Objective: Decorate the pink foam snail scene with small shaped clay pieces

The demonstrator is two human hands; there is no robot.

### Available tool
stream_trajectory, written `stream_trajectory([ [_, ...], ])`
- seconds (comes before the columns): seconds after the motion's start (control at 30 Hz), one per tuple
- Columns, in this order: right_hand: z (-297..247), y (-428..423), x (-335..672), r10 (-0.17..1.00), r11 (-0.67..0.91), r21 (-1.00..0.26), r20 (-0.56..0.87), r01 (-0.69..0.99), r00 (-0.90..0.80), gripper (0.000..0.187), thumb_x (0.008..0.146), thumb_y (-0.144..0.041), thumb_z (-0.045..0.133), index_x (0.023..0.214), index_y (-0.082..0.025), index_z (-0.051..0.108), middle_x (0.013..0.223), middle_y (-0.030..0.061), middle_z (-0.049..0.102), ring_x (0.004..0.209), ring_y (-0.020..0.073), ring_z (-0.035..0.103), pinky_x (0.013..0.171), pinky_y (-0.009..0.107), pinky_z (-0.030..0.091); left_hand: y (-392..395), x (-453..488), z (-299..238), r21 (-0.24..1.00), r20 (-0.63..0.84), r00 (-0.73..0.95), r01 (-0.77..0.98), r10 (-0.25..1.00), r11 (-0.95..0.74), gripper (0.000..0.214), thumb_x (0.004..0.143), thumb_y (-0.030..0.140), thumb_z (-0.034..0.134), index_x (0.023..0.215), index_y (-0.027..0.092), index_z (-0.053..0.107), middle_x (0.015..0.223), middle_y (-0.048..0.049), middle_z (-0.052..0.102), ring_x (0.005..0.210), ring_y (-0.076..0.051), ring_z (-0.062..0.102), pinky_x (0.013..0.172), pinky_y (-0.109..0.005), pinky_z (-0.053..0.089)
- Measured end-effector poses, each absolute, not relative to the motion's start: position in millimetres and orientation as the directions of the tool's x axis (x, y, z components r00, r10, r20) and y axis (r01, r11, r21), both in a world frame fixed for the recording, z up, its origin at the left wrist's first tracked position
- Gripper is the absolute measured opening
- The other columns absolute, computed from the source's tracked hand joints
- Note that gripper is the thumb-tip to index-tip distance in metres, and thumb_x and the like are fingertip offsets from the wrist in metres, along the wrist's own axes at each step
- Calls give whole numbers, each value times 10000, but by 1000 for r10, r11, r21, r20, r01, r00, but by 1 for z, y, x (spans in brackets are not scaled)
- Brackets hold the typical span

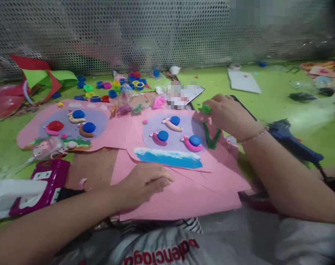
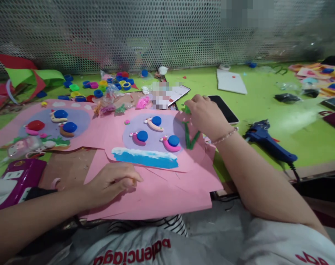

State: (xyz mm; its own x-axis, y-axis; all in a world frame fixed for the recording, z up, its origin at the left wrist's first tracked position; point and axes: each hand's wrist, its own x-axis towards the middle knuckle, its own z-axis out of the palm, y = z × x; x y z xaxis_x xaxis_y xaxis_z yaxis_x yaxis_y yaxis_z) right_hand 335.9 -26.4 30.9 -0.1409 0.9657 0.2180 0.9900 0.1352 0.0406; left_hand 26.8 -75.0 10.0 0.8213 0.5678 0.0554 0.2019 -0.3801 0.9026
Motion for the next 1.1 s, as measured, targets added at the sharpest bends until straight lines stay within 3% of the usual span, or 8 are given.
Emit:
stream_trajectory([
  [0.1,38,-32,322,917,257,-26,323,966,-235,249,863,-166,438,1051,-117,595,1061,168,573,927,243,546,824,397,433,-75,29,10,864,142,815,175,562,-472,230,861,211,457,946,181,668,876,-61,666,848,-138,597,797,-278,471],
  [0.2,44,-48,291,785,589,-201,372,783,-495,199,911,-226,405,866,-153,585,868,102,599,774,165,545,687,299,456,-76,31,8,921,32,782,219,623,-323,274,848,193,469,1088,180,601,958,-69,655,843,-131,607,785,-283,487],
  [0.33,43,-77,253,512,849,-50,316,525,-799,253,925,-298,402,785,-143,545,717,70,572,695,171,488,639,312,417,-79,33,6,980,-171,724,196,668,38,277,805,194,527,1081,183,510,935,-48,651,800,-127,628,709,-263,506],
  [0.5,35,-93,236,404,905,24,260,424,-877,252,947,-292,358,797,-155,507,682,25,534,632,141,453,614,283,366,-80,33,4,982,-183,765,110,617,155,157,778,127,533,896,193,452,792,13,635,751,-105,625,675,-224,471],
  [0.67,32,-92,235,332,927,87,267,366,-905,287,943,-354,366,758,-169,483,666,18,533,607,132,455,583,282,333,-79,31,2,984,-180,800,153,572,95,112,829,228,525,868,191,428,747,16,612,698,-100,600,610,-208,427],
  [0.83,35,-95,231,324,918,117,325,378,-888,220,919,-210,419,707,-173,464,614,-1,519,565,126,446,559,279,316,-79,31,3,986,-164,833,154,529,63,99,859,260,470,861,198,393,751,13,586,695,-110,582,596,-219,421],
  [1.0,34,-98,228,374,913,40,312,405,-874,300,905,-409,438,730,-168,478,656,22,551,585,134,463,556,280,321,-78,32,7,967,-175,845,243,505,-72,136,869,304,450,910,197,375,732,7,563,650,-123,543,549,-233,394],
  [1.1,32,-99,226,381,905,57,332,422,-863,296,917,-381,419,713,-170,463,637,21,541,567,129,453,552,281,318,-77,31,9,975,-129,862,202,490,-98,147,880,311,437,917,196,354,771,-11,584,688,-129,560,574,-240,413],
])
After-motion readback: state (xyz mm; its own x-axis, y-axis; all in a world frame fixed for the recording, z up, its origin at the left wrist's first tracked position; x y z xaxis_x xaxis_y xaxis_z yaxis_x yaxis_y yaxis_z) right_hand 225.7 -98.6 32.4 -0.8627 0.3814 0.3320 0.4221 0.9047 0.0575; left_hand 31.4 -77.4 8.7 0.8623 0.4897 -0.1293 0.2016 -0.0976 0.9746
